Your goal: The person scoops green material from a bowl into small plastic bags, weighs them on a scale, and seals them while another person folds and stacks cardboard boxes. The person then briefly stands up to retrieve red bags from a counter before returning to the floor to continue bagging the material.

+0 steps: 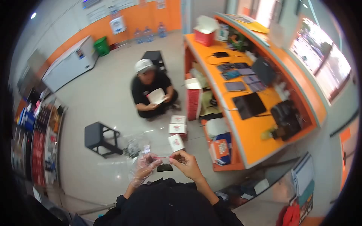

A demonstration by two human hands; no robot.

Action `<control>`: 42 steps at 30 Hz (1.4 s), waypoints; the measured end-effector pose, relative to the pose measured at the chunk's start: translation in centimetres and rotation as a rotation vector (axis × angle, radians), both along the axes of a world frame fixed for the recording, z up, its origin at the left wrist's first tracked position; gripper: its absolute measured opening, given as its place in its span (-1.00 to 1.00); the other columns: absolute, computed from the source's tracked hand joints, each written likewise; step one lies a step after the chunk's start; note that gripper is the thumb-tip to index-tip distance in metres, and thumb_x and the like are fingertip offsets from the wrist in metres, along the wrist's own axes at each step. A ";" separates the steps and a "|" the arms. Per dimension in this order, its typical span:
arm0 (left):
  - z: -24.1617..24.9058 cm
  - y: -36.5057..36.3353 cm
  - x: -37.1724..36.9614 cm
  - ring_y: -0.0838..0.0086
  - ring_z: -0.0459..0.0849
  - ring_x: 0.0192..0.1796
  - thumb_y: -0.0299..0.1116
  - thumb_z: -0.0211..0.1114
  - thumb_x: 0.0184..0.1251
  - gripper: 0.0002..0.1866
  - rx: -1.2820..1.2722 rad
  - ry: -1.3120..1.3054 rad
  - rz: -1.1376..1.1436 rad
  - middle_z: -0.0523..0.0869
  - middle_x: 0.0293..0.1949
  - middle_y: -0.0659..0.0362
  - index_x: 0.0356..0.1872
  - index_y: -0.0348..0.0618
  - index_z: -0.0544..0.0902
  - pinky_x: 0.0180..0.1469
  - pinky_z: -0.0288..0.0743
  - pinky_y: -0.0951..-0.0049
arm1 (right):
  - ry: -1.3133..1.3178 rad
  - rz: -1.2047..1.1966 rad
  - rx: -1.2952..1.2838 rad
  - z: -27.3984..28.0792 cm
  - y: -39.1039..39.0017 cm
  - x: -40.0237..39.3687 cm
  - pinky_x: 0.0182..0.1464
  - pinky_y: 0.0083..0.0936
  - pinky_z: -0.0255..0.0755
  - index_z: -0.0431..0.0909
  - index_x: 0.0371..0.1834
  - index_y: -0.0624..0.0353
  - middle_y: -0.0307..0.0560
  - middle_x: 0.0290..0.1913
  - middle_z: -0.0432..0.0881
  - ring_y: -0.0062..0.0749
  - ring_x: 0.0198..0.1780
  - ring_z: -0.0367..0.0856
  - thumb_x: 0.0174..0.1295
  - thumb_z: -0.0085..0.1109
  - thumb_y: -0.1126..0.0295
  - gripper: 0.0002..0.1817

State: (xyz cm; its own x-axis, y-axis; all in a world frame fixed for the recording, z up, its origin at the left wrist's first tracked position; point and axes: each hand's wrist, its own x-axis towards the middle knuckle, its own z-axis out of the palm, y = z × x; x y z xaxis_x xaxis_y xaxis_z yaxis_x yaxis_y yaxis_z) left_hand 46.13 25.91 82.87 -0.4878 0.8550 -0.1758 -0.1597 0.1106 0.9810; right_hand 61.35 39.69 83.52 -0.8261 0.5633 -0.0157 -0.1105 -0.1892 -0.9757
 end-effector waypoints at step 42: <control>-11.8 -48.6 -53.5 0.51 0.66 -0.27 -0.47 0.30 0.28 -0.84 -0.346 0.062 0.175 0.71 -0.29 0.09 -0.16 -0.28 0.60 -0.17 0.54 0.51 | -0.045 0.378 0.122 -12.9 -43.8 -58.7 -0.26 -0.56 0.41 0.55 -0.27 0.25 -0.18 -0.36 0.59 -0.54 -0.33 0.53 0.27 0.19 0.37 -0.84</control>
